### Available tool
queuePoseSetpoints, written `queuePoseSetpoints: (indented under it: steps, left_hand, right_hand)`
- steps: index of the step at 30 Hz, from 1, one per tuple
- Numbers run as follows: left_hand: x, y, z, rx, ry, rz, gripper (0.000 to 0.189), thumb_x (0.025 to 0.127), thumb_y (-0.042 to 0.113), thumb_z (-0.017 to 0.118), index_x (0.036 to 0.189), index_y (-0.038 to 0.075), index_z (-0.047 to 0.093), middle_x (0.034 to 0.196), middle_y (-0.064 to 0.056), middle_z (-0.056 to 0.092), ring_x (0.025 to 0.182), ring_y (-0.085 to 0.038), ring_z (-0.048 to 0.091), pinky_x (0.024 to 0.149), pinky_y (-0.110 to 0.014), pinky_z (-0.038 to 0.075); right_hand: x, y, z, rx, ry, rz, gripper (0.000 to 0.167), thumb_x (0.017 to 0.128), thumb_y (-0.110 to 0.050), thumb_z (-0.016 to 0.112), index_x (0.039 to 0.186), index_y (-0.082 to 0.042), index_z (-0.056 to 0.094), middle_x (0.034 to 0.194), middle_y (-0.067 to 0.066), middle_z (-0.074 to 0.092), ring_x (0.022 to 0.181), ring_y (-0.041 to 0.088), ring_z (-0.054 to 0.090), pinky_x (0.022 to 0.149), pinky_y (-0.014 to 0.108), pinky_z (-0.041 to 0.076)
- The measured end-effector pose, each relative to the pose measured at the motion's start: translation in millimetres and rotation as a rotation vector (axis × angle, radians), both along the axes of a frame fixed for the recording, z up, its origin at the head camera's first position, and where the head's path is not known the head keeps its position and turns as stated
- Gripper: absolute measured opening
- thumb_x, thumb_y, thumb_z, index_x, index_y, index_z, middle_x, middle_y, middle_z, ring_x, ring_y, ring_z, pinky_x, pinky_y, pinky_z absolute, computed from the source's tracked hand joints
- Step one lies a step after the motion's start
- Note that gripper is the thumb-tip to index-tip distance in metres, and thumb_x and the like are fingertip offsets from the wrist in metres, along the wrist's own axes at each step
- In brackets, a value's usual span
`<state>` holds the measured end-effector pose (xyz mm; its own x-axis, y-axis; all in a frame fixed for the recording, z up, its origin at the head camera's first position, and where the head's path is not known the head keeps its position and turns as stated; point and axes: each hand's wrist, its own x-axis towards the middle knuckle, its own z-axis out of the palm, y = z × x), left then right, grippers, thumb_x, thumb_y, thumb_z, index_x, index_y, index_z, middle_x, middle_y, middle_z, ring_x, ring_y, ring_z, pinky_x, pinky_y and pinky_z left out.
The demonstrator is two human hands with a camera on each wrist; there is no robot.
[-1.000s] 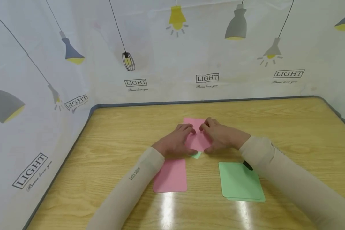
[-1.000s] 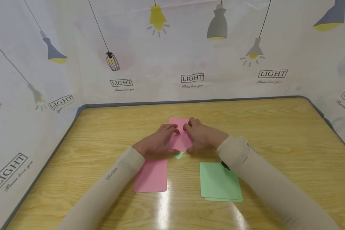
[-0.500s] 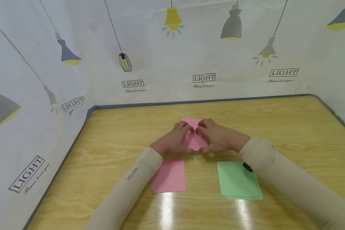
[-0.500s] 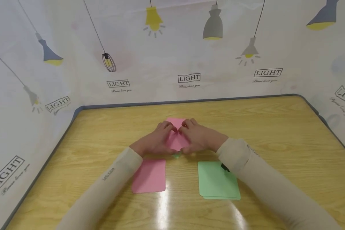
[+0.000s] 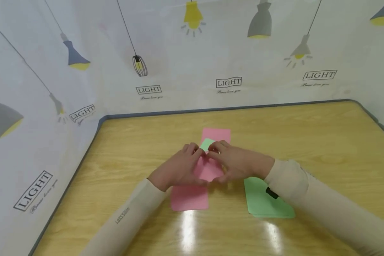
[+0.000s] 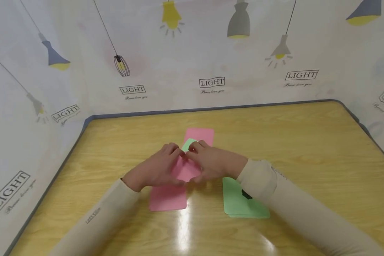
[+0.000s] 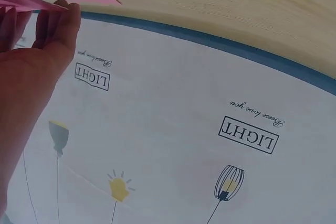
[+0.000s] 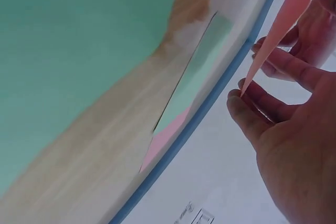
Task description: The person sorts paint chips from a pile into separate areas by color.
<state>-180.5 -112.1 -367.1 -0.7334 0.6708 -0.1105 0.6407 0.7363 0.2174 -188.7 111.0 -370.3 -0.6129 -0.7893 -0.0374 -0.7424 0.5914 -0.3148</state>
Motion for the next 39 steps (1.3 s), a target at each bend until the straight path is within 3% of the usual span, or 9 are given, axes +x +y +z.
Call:
queuePoseSetpoints:
  steps: [4, 8, 14, 18, 25, 33, 39]
  left_hand:
    - [17.9, -7.8, 2.0, -0.024, 0.018, -0.008, 0.076, 0.078, 0.062, 0.070, 0.128, 0.009, 0.047, 0.129, -0.006, 0.043, 0.118, -0.022, 0.040, 0.098, -0.034, 0.041]
    - [34.7, -16.0, 1.4, -0.008, 0.001, 0.003, 0.076, 0.076, 0.066, 0.069, 0.119, 0.008, 0.046, 0.115, -0.002, 0.045, 0.109, -0.019, 0.040, 0.092, -0.031, 0.041]
    - [50.6, -22.5, -5.4, -0.034, 0.053, -0.011, 0.084, 0.074, 0.070, 0.068, 0.122, 0.005, 0.045, 0.114, -0.004, 0.045, 0.108, -0.022, 0.041, 0.092, -0.034, 0.042]
    - [53.3, -25.8, -11.4, -0.058, 0.083, -0.037, 0.084, 0.074, 0.064, 0.072, 0.126, 0.004, 0.045, 0.122, -0.007, 0.045, 0.113, -0.024, 0.042, 0.094, -0.037, 0.044]
    - [52.7, -26.4, -16.7, -0.069, 0.065, -0.053, 0.086, 0.072, 0.058, 0.077, 0.132, 0.005, 0.045, 0.132, -0.009, 0.043, 0.120, -0.027, 0.040, 0.101, -0.040, 0.040]
    - [50.9, -28.2, -14.2, -0.064, 0.009, -0.041, 0.071, 0.080, 0.056, 0.073, 0.128, 0.008, 0.051, 0.132, -0.006, 0.042, 0.120, -0.025, 0.039, 0.100, -0.042, 0.040]
    - [50.9, -27.1, -12.5, -0.040, -0.007, -0.051, 0.069, 0.080, 0.053, 0.074, 0.127, 0.007, 0.052, 0.131, -0.006, 0.041, 0.118, -0.024, 0.039, 0.100, -0.040, 0.040]
  right_hand:
    - [11.2, -8.2, 2.5, -0.010, 0.007, 0.050, 0.062, 0.081, -0.044, 0.070, 0.131, -0.012, 0.053, 0.135, 0.011, 0.043, 0.124, 0.027, 0.039, 0.096, 0.038, 0.044]
    - [21.4, -17.2, 0.5, -0.017, 0.033, 0.111, 0.058, 0.079, -0.044, 0.070, 0.126, -0.013, 0.055, 0.132, 0.011, 0.045, 0.119, 0.025, 0.041, 0.095, 0.035, 0.045]
    - [31.7, -27.4, -5.0, 0.031, 0.019, 0.140, 0.069, 0.080, -0.051, 0.072, 0.133, -0.012, 0.050, 0.135, 0.010, 0.042, 0.120, 0.023, 0.041, 0.097, 0.033, 0.043]
    - [36.4, -32.7, -7.7, 0.073, 0.018, 0.143, 0.075, 0.080, -0.050, 0.073, 0.137, -0.010, 0.046, 0.136, 0.010, 0.042, 0.120, 0.023, 0.041, 0.097, 0.033, 0.043]
    - [39.1, -35.8, -14.1, 0.128, 0.079, 0.159, 0.073, 0.078, -0.044, 0.075, 0.137, -0.011, 0.048, 0.134, 0.009, 0.043, 0.118, 0.023, 0.043, 0.097, 0.033, 0.043]
    - [38.3, -35.0, -16.2, 0.150, 0.090, 0.167, 0.075, 0.081, -0.047, 0.073, 0.141, -0.012, 0.045, 0.137, 0.009, 0.041, 0.122, 0.025, 0.042, 0.102, 0.035, 0.040]
    - [38.1, -33.4, -16.6, 0.146, 0.084, 0.166, 0.079, 0.080, -0.046, 0.074, 0.145, -0.012, 0.042, 0.137, 0.009, 0.042, 0.121, 0.024, 0.043, 0.103, 0.036, 0.039]
